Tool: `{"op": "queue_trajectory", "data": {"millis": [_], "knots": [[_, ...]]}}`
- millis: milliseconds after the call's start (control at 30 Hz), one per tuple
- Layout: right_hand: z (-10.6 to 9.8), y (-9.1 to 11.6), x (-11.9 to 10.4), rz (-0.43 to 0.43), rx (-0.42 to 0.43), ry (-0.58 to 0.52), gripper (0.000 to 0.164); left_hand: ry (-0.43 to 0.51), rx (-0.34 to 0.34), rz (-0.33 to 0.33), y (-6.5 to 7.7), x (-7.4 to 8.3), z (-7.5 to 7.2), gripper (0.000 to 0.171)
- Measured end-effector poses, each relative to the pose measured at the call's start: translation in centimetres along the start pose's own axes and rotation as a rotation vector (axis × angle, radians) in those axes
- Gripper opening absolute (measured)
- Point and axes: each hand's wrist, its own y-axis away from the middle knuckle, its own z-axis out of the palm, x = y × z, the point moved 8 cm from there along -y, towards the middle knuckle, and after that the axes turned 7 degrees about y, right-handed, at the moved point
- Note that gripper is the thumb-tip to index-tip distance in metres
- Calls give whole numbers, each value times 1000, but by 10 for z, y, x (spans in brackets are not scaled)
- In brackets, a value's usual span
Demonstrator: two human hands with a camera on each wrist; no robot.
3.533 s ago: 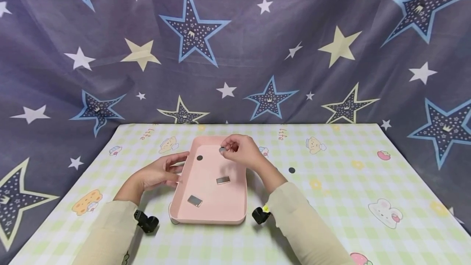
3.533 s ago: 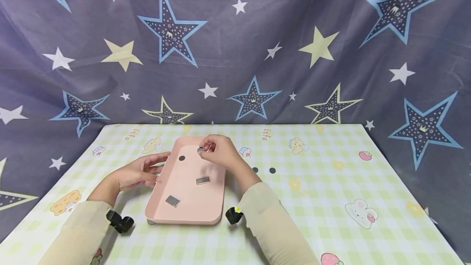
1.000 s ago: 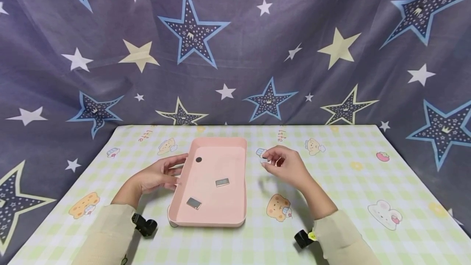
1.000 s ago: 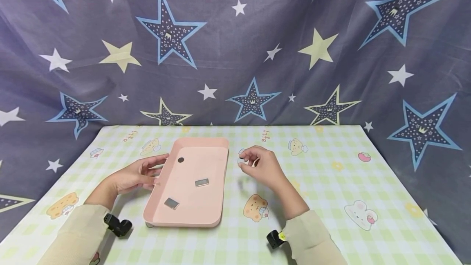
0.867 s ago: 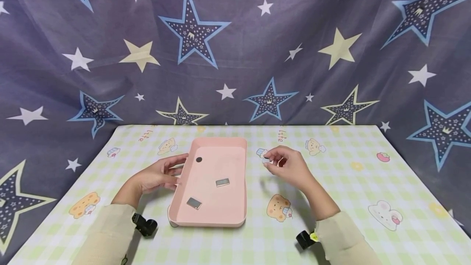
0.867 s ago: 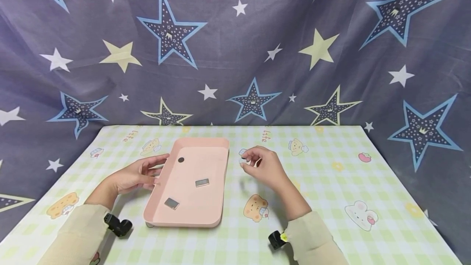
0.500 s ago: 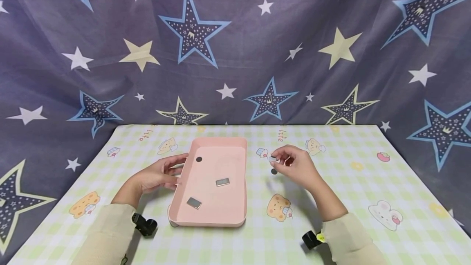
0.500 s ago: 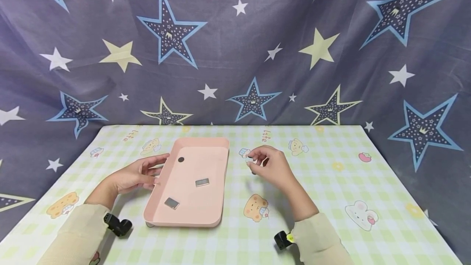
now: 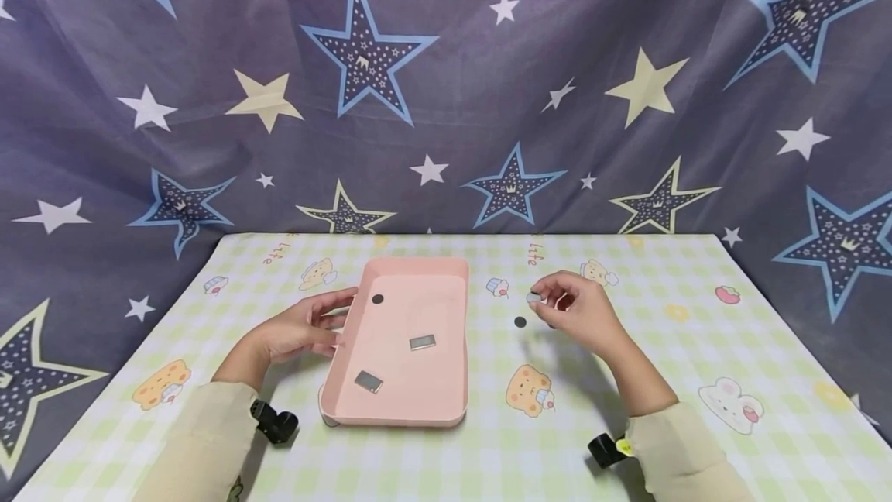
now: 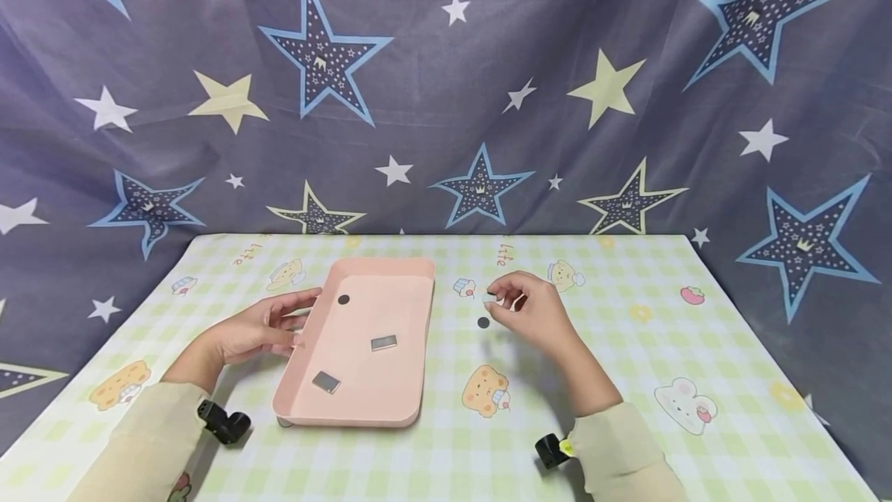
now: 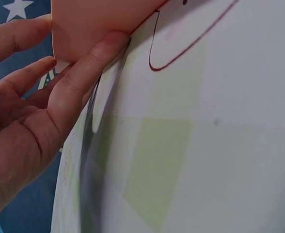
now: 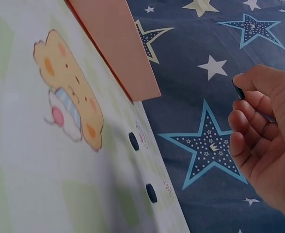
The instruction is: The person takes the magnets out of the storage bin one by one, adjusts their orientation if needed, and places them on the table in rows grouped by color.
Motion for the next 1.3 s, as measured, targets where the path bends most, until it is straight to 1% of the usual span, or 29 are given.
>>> {"op": "queue_trajectory", "data": {"millis": [100,200,267,333,433,533,867,1133,1300], "knots": [[-6,2,-4,9,3,4,13,-1,3,1,0,1,0,90],[-13,6,-13,13,4,12,13,-4,7,-2,0,1,0,90],[-16,7,-14,17,7,20,12,-4,7,-3,1,2,0,90],[-18,9,-9,23,10,31,13,2,8,-4,1,2,1,90],[-20,10,7,26,24,43,14,12,9,-4,1,2,2,91],[-23,12,17,26,40,39,15,16,8,-6,0,2,2,91],[-33,13,30,37,49,45,13,14,4,-2,0,1,0,90],[-45,16,45,86,43,90,12,15,3,-2,0,-1,1,90],[-48,16,55,124,36,108,14,16,1,-1,1,-1,1,91]]}}
